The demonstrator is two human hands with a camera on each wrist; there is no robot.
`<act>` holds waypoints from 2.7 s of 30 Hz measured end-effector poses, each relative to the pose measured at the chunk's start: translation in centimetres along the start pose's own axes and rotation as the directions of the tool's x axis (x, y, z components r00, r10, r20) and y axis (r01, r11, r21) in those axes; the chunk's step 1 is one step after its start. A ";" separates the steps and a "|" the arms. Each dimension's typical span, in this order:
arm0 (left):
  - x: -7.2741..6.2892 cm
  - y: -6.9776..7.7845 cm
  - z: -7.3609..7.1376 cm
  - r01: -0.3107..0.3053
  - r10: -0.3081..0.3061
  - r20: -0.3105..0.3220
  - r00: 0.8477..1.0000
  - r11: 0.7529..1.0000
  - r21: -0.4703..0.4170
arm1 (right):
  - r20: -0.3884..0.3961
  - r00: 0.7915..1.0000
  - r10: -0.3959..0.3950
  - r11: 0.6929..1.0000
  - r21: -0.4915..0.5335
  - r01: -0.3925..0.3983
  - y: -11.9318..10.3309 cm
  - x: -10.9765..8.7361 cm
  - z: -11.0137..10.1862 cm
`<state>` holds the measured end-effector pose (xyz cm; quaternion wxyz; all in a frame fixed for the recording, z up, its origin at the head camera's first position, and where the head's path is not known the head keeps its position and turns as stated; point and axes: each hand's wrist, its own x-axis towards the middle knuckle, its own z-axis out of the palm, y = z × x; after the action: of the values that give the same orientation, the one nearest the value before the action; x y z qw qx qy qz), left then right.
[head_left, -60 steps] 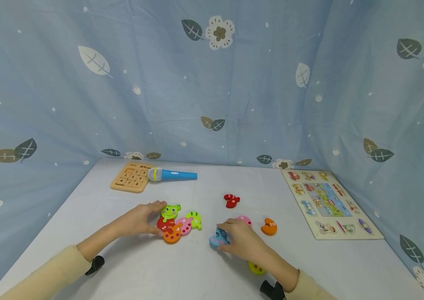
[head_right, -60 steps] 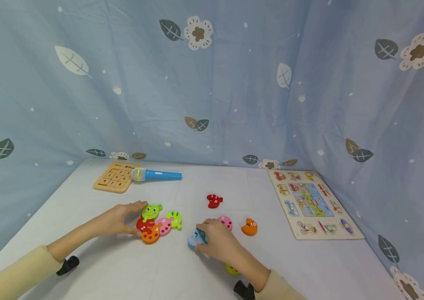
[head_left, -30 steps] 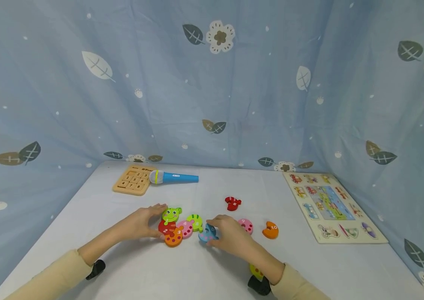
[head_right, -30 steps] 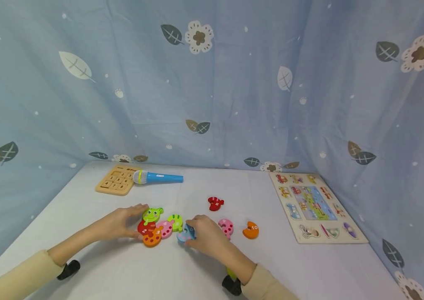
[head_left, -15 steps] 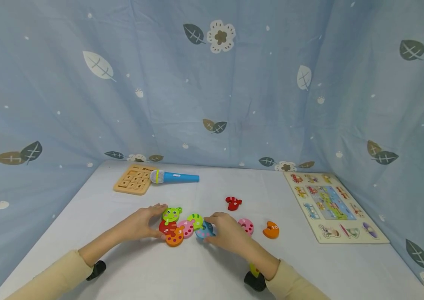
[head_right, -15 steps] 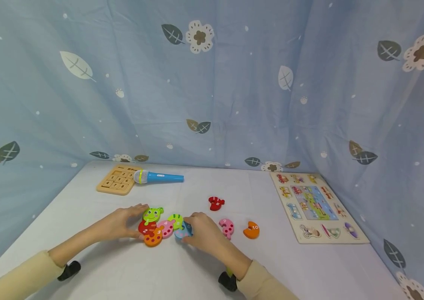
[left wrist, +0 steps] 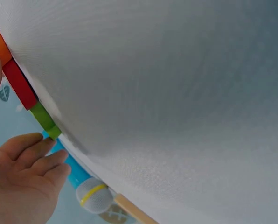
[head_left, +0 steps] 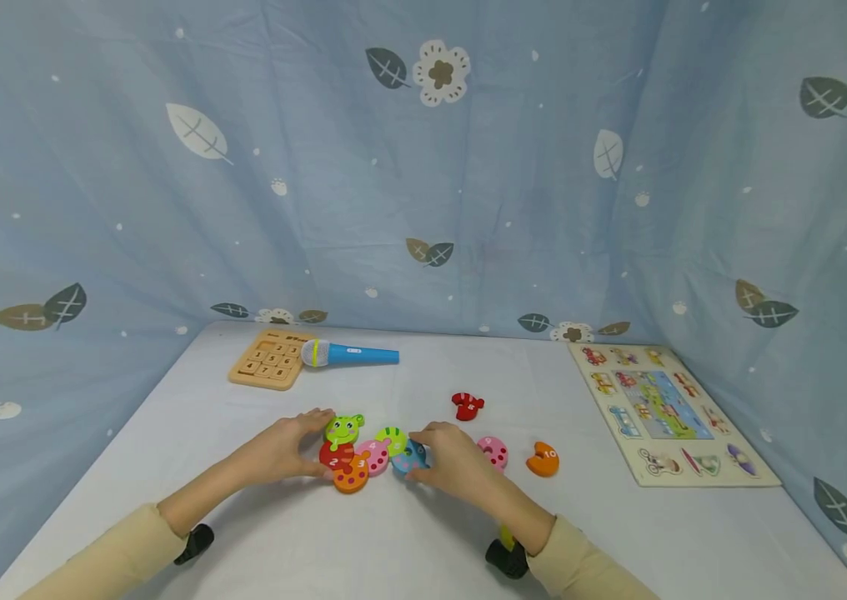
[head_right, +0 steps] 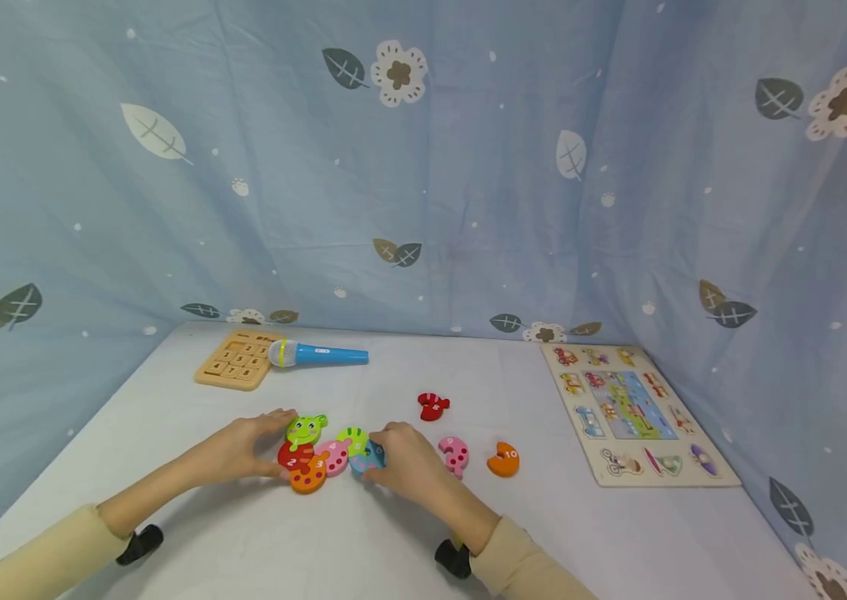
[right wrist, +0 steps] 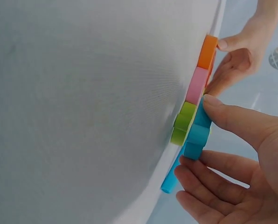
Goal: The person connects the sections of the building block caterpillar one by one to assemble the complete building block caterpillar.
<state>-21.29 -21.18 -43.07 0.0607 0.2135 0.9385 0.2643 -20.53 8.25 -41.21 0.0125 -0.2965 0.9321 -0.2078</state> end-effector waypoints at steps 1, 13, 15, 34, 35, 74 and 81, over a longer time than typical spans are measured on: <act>0.0 0.0 0.0 0.000 0.000 -0.001 1.000 1.000 -0.001 | -0.002 1.000 -0.004 1.000 0.003 0.004 0.0 0.0 0.0; -0.2 0.0 0.2 0.014 -0.014 -0.006 1.000 1.000 -0.007 | 0.014 1.000 0.012 1.000 0.009 -0.012 0.0 0.4 0.5; -0.2 0.1 0.2 0.012 -0.012 -0.009 1.000 1.000 -0.002 | 0.011 1.000 0.017 1.000 0.004 -0.017 0.0 0.5 0.6; -0.3 0.6 0.2 0.047 -0.047 -0.014 0.999 0.999 -0.005 | 0.013 1.000 0.017 1.000 -0.002 -0.017 0.1 0.6 1.1; -0.3 0.6 0.2 0.047 -0.047 -0.012 0.999 0.999 -0.005 | 0.017 1.000 0.021 1.000 -0.004 -0.021 0.1 0.6 1.1; -0.7 1.6 0.3 0.029 -0.027 -0.041 0.999 0.999 0.028 | 0.040 0.999 0.017 0.999 0.049 -0.019 1.2 -3.0 -1.8; -0.5 1.7 0.5 0.045 -0.044 -0.043 0.998 0.999 0.026 | 0.018 0.999 0.033 0.997 0.069 -0.034 1.6 -5.6 -2.8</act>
<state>-20.07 -19.83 -42.58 0.0439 0.1878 0.9476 0.2546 -17.18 13.60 -39.86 0.0341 -0.2820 0.9290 -0.2372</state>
